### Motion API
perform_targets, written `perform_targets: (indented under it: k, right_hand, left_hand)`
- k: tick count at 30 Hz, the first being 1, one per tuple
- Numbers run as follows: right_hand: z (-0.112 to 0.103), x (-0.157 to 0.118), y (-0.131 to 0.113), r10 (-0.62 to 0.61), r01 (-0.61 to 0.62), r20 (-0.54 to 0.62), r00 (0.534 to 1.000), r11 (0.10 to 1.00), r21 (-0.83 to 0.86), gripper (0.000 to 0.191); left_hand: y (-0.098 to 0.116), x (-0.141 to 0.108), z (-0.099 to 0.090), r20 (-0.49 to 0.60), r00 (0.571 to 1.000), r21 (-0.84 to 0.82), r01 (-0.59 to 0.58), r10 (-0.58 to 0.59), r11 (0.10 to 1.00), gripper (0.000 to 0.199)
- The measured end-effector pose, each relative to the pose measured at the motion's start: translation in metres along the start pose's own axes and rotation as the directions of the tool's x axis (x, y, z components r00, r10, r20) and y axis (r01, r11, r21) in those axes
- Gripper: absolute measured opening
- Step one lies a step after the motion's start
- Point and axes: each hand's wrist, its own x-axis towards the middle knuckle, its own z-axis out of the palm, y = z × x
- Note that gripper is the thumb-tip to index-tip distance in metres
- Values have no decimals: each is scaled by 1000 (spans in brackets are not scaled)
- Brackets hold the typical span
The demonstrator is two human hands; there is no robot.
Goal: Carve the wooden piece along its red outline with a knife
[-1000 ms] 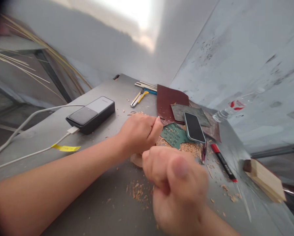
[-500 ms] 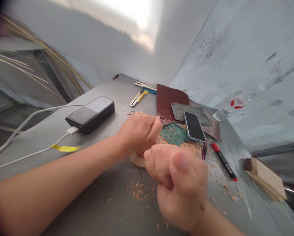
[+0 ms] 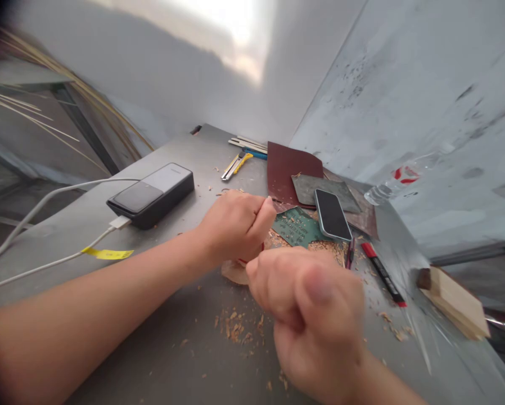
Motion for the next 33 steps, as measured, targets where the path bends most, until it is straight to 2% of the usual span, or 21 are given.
perform_targets:
  k: [3,5,8,14,19,23,26,31,33]
  right_hand:
    - [-1,0,0,-38,37,39,999,999,31,65]
    - [-3,0,-1,-16,13,95,995,999,34,64]
    - [-4,1,-2,27,-29,58,998,999,23,68]
    - [-3,4,-1,35,-35,128,991,999,-1,66]
    - [-4,2,-3,-6,4,122,992,1000,12,66]
    - [-4,0,-1,49,-48,129,990,999,-11,69]
    - [-3,1,2,30,-39,143,989,998,56,67]
    - [-2,2,1,-23,17,93,995,998,64,68]
    - [-2,2,2,-10,3,103,995,998,69,67]
  left_hand:
    - [-1,-1,0,-13,1000,-6,4,-4,1000,53]
    - [-1,-1,0,-9,1000,-6,-6,6,1000,52]
    - [-2,-2,0,-9,1000,-25,-26,25,999,52]
    - [-3,-1,0,-43,999,-108,-30,26,994,52]
    - [-4,-1,-1,-39,999,-171,-40,33,984,51]
    - [-4,-1,-1,-40,999,-241,-42,34,970,51]
    - [-4,-1,-1,-47,998,-243,-49,39,969,51]
    - [-5,-2,0,-40,998,-238,-50,42,970,52]
    - [-5,-3,-1,-33,999,-225,-50,44,973,52]
